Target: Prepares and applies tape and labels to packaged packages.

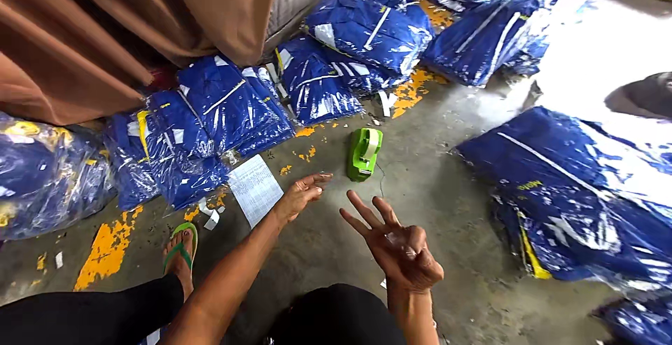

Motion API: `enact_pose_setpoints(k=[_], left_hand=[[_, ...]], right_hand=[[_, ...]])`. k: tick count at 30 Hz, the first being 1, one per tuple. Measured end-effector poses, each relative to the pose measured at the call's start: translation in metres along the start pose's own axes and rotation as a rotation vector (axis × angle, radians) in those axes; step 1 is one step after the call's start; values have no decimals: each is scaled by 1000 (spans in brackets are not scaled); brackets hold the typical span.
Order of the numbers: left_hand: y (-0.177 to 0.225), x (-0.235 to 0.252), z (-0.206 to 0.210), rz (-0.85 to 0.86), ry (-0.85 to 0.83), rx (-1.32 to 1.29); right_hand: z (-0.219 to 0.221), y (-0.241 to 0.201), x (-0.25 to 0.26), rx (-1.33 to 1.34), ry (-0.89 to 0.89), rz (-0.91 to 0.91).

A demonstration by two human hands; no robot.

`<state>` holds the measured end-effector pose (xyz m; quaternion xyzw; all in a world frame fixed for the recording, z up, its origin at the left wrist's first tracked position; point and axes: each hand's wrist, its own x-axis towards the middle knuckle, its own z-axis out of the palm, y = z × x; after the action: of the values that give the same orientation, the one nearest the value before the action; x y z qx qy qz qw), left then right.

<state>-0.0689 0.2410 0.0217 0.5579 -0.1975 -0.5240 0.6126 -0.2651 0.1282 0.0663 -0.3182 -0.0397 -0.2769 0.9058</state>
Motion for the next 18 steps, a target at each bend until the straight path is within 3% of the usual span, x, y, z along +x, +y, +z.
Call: enact_pose_setpoints(k=[2,4,5,7,9,11,14,18], left_hand=[[-8,-6,-13,137,93,289],[-12,-11,-21,71,174,436],[-12,-12,-25,-4,201,395],[-3,-18,-30,-157,198,39],[12,-26,-37,-252,23,-375],[23,-31,-46,-238,-126,-586],[35,-35,-69,-164,-161,-633],[47,-40,-103,-129,-142,-509]], right_hand=[[8,11,19,16,-77,58],[12,23,33,44,-150,125],[14,27,38,59,-187,150],[18,34,48,81,-255,171],[19,38,54,103,-292,182],[18,42,57,106,-286,205],[15,45,58,88,-257,233],[13,46,60,68,-243,242]])
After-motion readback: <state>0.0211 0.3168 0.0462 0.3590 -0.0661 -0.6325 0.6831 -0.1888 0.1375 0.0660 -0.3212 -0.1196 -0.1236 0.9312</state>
